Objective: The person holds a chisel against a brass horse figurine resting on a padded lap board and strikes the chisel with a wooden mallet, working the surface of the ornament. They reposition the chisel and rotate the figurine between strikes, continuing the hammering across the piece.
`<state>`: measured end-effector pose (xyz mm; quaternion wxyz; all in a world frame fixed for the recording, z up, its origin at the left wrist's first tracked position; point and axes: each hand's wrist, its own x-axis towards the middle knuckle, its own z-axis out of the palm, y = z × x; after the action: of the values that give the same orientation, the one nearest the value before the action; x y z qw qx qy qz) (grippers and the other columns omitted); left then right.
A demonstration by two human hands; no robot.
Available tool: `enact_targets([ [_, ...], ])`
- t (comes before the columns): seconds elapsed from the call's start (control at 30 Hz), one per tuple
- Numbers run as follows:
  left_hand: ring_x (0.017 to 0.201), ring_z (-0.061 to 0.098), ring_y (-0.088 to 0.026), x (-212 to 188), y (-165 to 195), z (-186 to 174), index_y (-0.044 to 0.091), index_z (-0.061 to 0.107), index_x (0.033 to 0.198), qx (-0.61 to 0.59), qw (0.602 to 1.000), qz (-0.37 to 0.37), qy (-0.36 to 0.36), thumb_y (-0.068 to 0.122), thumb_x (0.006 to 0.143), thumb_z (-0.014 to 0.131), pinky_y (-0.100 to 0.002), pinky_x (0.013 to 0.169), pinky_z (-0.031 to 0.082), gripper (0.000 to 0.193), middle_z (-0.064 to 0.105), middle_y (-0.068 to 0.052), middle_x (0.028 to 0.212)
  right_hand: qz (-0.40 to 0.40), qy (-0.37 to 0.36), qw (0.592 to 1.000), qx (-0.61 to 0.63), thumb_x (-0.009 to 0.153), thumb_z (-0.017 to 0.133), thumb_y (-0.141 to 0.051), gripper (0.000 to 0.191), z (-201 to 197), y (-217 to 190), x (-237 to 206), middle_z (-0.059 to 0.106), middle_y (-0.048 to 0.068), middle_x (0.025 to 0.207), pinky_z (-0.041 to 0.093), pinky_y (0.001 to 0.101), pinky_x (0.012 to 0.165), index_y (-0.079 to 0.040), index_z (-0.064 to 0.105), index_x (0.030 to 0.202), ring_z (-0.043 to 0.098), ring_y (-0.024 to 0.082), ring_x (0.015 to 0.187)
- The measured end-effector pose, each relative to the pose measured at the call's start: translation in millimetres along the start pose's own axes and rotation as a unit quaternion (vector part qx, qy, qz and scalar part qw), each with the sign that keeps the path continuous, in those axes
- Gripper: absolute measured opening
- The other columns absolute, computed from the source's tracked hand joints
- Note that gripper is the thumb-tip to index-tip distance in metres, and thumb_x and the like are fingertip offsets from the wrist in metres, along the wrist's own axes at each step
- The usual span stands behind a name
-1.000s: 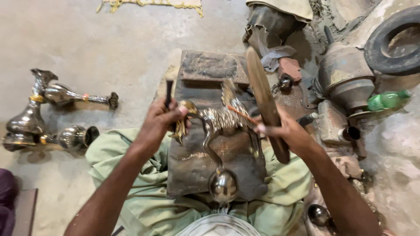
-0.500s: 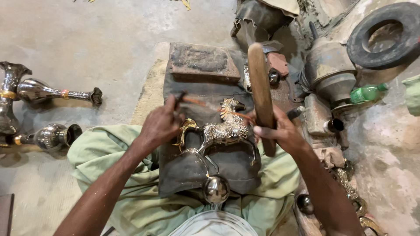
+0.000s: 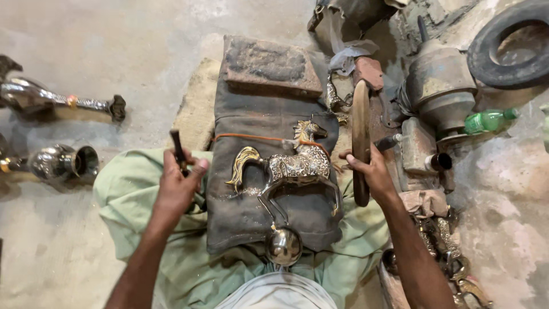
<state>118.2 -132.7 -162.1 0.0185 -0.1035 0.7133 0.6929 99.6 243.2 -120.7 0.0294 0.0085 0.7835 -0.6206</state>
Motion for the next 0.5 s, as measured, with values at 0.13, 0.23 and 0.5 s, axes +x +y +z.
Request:
enact_targets([
  [0.13,0.084,0.069,-0.012,12.1,1.5,-14.9,0.003,0.057,0.129,-0.111,0.990,-0.006,-0.089,0.021,0.096,0.066,-0.028,0.073,0.060,0.039,0.066,-0.004,0.106,0.077,0.030,0.996,0.015,0.096,0.069,-0.016,0.036,-3.6,8.0,2.1,0.070,0.007,0.100,0.062,0.0315,0.071,-0.002,0.055,0.126,0.069,0.017,0.088],
  [0.23,0.093,0.071,-0.015,29.2,5.5,-2.5,0.000,0.067,0.124,-0.127,0.982,-0.044,-0.133,0.018,0.092,0.073,-0.031,0.082,0.063,0.037,0.071,-0.008,0.105,0.115,0.048,0.992,-0.035,0.097,0.074,-0.020,0.041,-14.0,4.1,6.7,0.064,0.010,0.089,0.054,0.0314,0.062,-0.002,0.057,0.129,0.062,0.021,0.074],
  [0.5,0.097,0.071,-0.014,71.4,8.8,52.3,0.004,0.064,0.128,-0.169,0.937,-0.051,-0.303,0.007,0.084,0.078,-0.032,0.086,0.066,0.046,0.071,-0.003,0.104,-0.002,-0.044,0.946,-0.321,0.088,0.079,-0.022,0.058,-34.0,-51.2,19.2,0.069,0.005,0.095,0.054,0.0305,0.073,-0.004,0.059,0.139,0.063,0.014,0.085],
])
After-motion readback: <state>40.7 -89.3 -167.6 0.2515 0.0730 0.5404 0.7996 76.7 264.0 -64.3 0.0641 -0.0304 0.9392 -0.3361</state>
